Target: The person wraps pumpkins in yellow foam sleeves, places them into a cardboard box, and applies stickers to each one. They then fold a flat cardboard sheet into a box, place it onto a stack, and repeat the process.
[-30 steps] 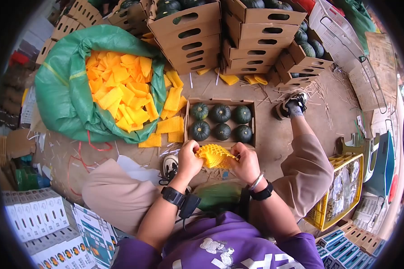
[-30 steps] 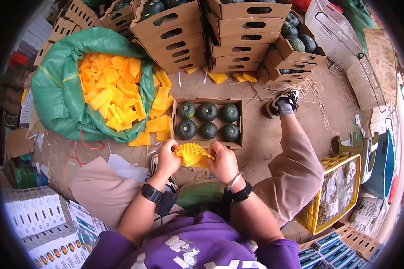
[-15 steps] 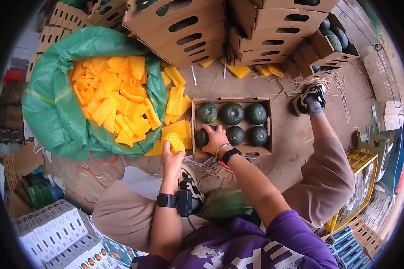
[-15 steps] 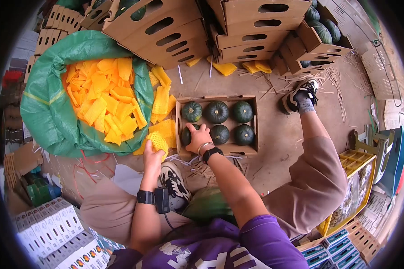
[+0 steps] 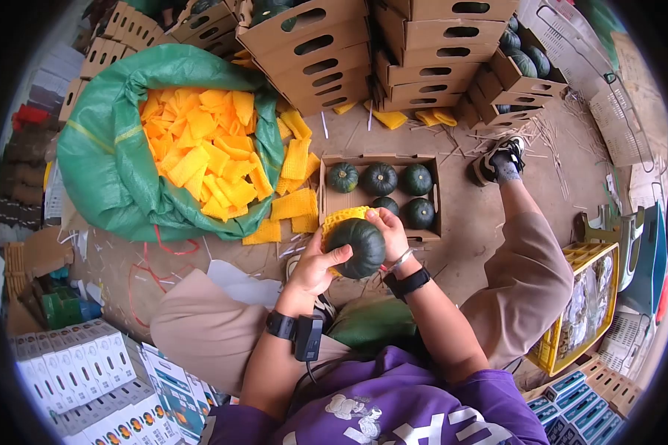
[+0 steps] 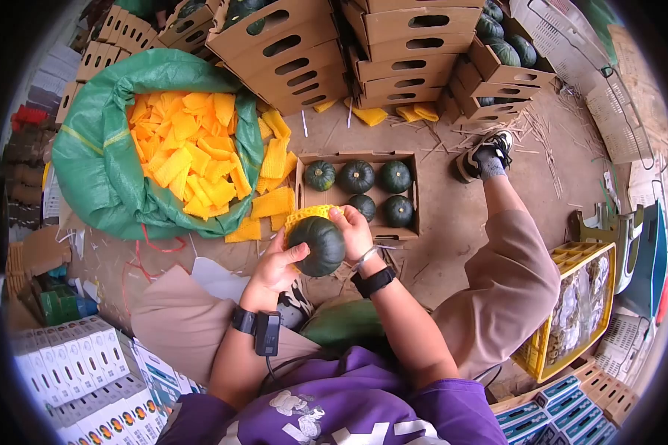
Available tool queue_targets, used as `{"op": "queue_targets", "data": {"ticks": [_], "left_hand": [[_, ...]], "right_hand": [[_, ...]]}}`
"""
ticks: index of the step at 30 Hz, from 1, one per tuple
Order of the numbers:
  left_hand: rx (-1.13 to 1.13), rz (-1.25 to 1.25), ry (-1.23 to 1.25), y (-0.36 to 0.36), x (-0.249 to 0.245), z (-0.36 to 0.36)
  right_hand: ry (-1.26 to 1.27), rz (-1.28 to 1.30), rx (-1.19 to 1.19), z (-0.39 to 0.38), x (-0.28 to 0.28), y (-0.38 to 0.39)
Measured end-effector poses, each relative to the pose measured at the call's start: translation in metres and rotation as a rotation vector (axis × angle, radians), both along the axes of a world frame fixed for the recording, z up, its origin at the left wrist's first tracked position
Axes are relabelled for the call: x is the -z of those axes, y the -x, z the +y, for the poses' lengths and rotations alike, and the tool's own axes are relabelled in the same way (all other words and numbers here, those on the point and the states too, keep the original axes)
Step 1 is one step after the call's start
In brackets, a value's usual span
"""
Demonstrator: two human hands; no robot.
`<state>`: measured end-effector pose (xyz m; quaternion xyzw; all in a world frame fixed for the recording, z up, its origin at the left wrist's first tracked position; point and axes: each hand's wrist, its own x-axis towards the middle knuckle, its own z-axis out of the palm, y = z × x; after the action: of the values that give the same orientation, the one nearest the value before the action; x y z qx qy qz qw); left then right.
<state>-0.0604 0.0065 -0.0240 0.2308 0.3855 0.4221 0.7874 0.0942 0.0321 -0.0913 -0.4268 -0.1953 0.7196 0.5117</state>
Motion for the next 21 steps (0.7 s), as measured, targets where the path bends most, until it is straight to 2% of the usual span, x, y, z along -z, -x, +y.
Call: {"op": "queue_targets", "data": {"ticks": [1, 3, 4, 5, 7, 8, 10, 11, 13, 14, 16, 17, 19, 21], "left_hand": [[-0.001, 0.0, -0.008, -0.002, 0.0, -0.002], [-0.278, 0.575, -0.356, -0.008, 0.004, -0.004], [-0.346, 0.555, -0.374, -0.009, 0.006, -0.005], [-0.399, 0.418, -0.334, -0.01, 0.009, -0.004], [-0.267, 0.254, -0.154, -0.004, 0.008, -0.003], [-0.263, 0.252, -0.148, -0.004, 0.014, -0.004], [-0.204, 0.192, -0.019, -0.003, 0.029, -0.002], [-0.192, 0.197, -0.016, -0.004, 0.034, 0.0], [-0.222, 0.156, 0.052, -0.008, 0.041, -0.001], [-0.221, 0.156, 0.06, -0.009, 0.042, 0.0], [-0.008, 0.625, -0.182, -0.01, 0.039, 0.007], [0.17, 1.267, -0.459, -0.009, 0.033, 0.009], [0.118, 1.599, -0.79, -0.02, 0.007, 0.013], [0.479, 1.409, -0.914, -0.03, 0.017, 0.016]], "right_hand": [[-0.23, -0.556, 0.019, 0.005, -0.008, -0.008], [-0.237, -0.664, -0.01, -0.009, -0.025, -0.008], [-0.317, -0.606, 0.016, -0.014, -0.026, -0.005], [-0.295, -0.58, -0.031, -0.019, -0.027, -0.005], [-0.253, -0.164, -0.096, -0.015, -0.019, -0.005], [-0.246, -0.167, -0.093, -0.017, -0.019, -0.01], [-0.074, 0.551, -0.311, -0.018, -0.022, -0.019], [-0.074, 0.556, -0.299, -0.017, -0.019, -0.018], [0.014, 0.72, -0.24, -0.018, -0.007, -0.014], [-0.016, 0.671, -0.166, -0.019, -0.002, -0.008], [0.076, 0.717, -0.117, -0.012, 0.012, -0.009], [0.16, 0.762, -0.077, -0.006, 0.017, -0.01], [0.238, 0.541, -0.134, 0.0, 0.026, -0.012], [0.225, 0.62, -0.187, -0.001, 0.034, -0.004]]}}
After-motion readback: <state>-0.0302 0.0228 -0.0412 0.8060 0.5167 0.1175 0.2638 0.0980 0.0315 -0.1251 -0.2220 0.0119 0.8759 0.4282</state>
